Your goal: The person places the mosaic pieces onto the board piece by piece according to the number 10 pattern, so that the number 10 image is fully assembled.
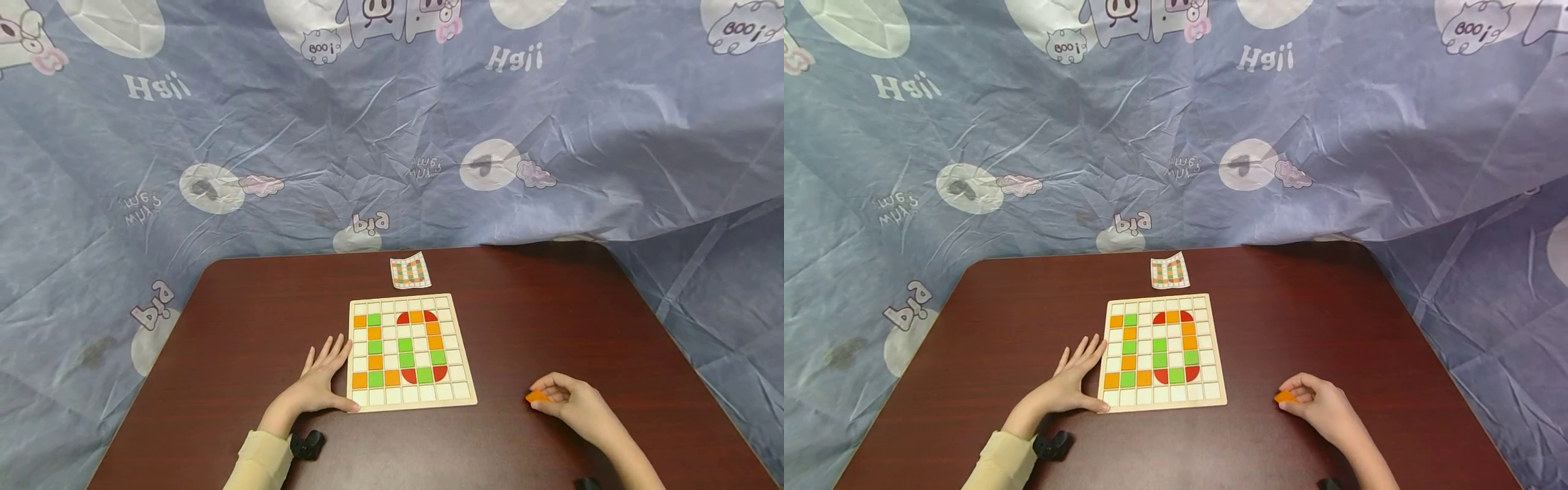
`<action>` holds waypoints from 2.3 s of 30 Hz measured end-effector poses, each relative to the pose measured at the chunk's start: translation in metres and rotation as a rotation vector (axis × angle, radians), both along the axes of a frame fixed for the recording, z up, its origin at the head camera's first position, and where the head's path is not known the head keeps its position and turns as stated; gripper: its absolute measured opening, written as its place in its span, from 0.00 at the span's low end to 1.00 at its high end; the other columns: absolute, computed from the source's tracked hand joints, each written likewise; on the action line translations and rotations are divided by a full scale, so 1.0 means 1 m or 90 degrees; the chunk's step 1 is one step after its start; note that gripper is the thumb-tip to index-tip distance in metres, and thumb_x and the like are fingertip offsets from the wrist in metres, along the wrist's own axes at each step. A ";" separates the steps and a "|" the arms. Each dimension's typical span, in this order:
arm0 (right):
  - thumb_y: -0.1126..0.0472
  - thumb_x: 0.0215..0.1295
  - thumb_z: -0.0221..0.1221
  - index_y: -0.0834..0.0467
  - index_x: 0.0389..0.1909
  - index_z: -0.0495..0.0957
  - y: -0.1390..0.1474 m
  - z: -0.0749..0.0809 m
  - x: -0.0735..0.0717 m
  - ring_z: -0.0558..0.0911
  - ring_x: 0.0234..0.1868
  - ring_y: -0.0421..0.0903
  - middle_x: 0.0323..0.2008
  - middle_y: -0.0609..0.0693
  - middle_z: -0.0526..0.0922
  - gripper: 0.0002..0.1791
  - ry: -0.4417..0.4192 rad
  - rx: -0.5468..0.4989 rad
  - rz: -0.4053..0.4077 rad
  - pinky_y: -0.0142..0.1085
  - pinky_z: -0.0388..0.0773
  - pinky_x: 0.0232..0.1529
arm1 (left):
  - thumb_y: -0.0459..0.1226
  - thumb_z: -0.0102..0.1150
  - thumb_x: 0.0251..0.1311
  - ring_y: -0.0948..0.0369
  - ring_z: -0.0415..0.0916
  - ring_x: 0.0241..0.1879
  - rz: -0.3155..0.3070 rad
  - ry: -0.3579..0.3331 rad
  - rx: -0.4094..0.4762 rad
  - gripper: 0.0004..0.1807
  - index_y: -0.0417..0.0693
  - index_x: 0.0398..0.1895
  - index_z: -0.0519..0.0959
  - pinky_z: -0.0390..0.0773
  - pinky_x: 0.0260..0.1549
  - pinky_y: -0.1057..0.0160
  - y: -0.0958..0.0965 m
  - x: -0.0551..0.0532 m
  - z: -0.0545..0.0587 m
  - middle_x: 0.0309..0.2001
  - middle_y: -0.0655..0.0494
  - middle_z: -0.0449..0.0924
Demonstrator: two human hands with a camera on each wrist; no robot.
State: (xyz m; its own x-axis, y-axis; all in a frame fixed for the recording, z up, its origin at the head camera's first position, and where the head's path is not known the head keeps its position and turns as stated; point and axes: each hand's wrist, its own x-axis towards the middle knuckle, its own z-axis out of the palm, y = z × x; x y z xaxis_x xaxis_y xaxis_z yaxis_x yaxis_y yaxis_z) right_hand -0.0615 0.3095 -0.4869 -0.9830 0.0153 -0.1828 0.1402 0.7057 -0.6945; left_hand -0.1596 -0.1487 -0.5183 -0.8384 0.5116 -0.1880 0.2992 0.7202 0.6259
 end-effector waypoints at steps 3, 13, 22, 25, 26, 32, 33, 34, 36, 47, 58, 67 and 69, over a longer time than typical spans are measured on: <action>0.53 0.56 0.71 0.55 0.43 0.82 -0.005 0.003 -0.004 0.83 0.34 0.34 0.37 0.47 0.86 0.16 0.009 -0.040 -0.005 0.28 0.79 0.35 | 0.55 0.79 0.40 0.44 0.28 0.79 0.000 0.002 -0.003 0.68 0.47 0.80 0.45 0.26 0.72 0.36 0.000 0.000 0.000 0.80 0.45 0.33; 0.57 0.57 0.71 0.61 0.45 0.81 -0.034 0.012 -0.031 0.85 0.35 0.37 0.39 0.54 0.86 0.18 0.040 -0.150 0.000 0.30 0.82 0.36 | 0.55 0.79 0.40 0.44 0.28 0.79 0.001 0.002 -0.001 0.68 0.47 0.80 0.45 0.26 0.72 0.36 0.000 0.000 0.000 0.80 0.45 0.34; 0.64 0.58 0.69 0.66 0.46 0.80 -0.074 0.019 -0.064 0.85 0.36 0.39 0.41 0.59 0.86 0.16 0.070 -0.240 0.005 0.28 0.83 0.38 | 0.55 0.79 0.39 0.45 0.27 0.79 0.003 -0.002 0.000 0.69 0.48 0.80 0.44 0.25 0.72 0.37 -0.001 -0.001 -0.003 0.80 0.47 0.33; 0.66 0.59 0.68 0.66 0.46 0.81 -0.086 0.020 -0.075 0.84 0.36 0.38 0.42 0.59 0.85 0.15 0.081 -0.254 0.005 0.27 0.81 0.38 | 0.55 0.79 0.39 0.45 0.27 0.79 0.003 -0.005 0.004 0.69 0.48 0.80 0.44 0.25 0.72 0.37 -0.001 -0.001 -0.002 0.80 0.47 0.33; 0.67 0.59 0.68 0.66 0.46 0.81 -0.090 0.021 -0.078 0.83 0.36 0.38 0.42 0.60 0.85 0.14 0.086 -0.257 0.002 0.26 0.81 0.38 | 0.55 0.79 0.39 0.45 0.27 0.79 0.003 -0.005 0.005 0.69 0.48 0.80 0.44 0.25 0.72 0.37 -0.001 -0.001 -0.002 0.80 0.47 0.33; 0.67 0.60 0.67 0.66 0.46 0.82 -0.112 0.021 -0.097 0.82 0.35 0.40 0.43 0.62 0.85 0.13 0.093 -0.283 0.008 0.27 0.80 0.37 | 0.55 0.79 0.40 0.45 0.27 0.79 0.001 -0.003 0.007 0.69 0.48 0.80 0.44 0.25 0.72 0.37 -0.001 -0.001 0.000 0.80 0.46 0.33; 0.67 0.60 0.67 0.66 0.46 0.82 -0.115 0.020 -0.099 0.82 0.35 0.41 0.43 0.62 0.85 0.14 0.088 -0.287 0.011 0.29 0.80 0.36 | 0.55 0.79 0.40 0.45 0.27 0.79 0.001 -0.003 0.006 0.69 0.48 0.80 0.44 0.25 0.72 0.37 -0.001 -0.001 0.001 0.80 0.46 0.33; 0.67 0.60 0.67 0.66 0.46 0.82 -0.118 0.020 -0.102 0.82 0.35 0.42 0.43 0.62 0.86 0.14 0.084 -0.289 0.014 0.31 0.80 0.36 | 0.55 0.79 0.40 0.45 0.27 0.79 0.001 -0.002 0.006 0.69 0.48 0.80 0.44 0.25 0.72 0.37 -0.001 -0.001 0.001 0.80 0.46 0.33; 0.66 0.60 0.67 0.65 0.46 0.82 -0.123 0.019 -0.108 0.83 0.36 0.44 0.44 0.61 0.86 0.14 0.075 -0.292 0.016 0.34 0.81 0.38 | 0.55 0.79 0.39 0.45 0.27 0.79 0.002 -0.001 0.004 0.69 0.48 0.80 0.44 0.25 0.72 0.37 0.000 0.000 0.001 0.80 0.46 0.33; 0.66 0.60 0.67 0.60 0.45 0.86 -0.149 0.016 -0.138 0.81 0.34 0.43 0.41 0.57 0.86 0.12 0.086 -0.218 0.035 0.33 0.82 0.36 | 0.55 0.80 0.39 0.46 0.27 0.79 0.004 0.001 -0.005 0.70 0.49 0.80 0.43 0.25 0.72 0.38 -0.001 -0.001 0.000 0.80 0.47 0.33; 0.63 0.61 0.67 0.56 0.39 0.85 -0.167 0.005 -0.155 0.82 0.32 0.42 0.35 0.50 0.87 0.07 0.058 -0.098 0.022 0.31 0.78 0.33 | 0.54 0.79 0.39 0.45 0.27 0.79 0.001 -0.001 -0.002 0.69 0.48 0.80 0.43 0.25 0.72 0.37 0.001 0.000 0.000 0.80 0.46 0.34; 0.63 0.59 0.68 0.57 0.33 0.85 -0.178 0.000 -0.157 0.80 0.29 0.41 0.30 0.49 0.86 0.03 0.076 -0.066 0.048 0.32 0.76 0.32 | 0.53 0.80 0.39 0.45 0.28 0.79 0.005 0.002 0.000 0.69 0.48 0.80 0.45 0.26 0.72 0.37 0.000 -0.001 0.002 0.80 0.46 0.35; 0.63 0.59 0.68 0.58 0.33 0.85 -0.180 -0.002 -0.158 0.80 0.28 0.40 0.29 0.48 0.86 0.03 0.079 -0.053 0.061 0.32 0.77 0.32 | 0.54 0.80 0.39 0.45 0.28 0.79 0.005 0.001 -0.002 0.69 0.48 0.80 0.44 0.26 0.72 0.37 0.000 0.000 0.001 0.80 0.46 0.35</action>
State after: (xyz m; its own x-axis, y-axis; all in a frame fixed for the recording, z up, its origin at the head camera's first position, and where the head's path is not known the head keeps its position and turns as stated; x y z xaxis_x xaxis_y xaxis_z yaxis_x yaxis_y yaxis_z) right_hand -0.2191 0.1291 -0.4889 -0.9943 -0.0896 -0.0574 -0.0148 0.6512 -0.7587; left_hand -0.1600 -0.1484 -0.5169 -0.8424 0.5048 -0.1886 0.2942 0.7241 0.6237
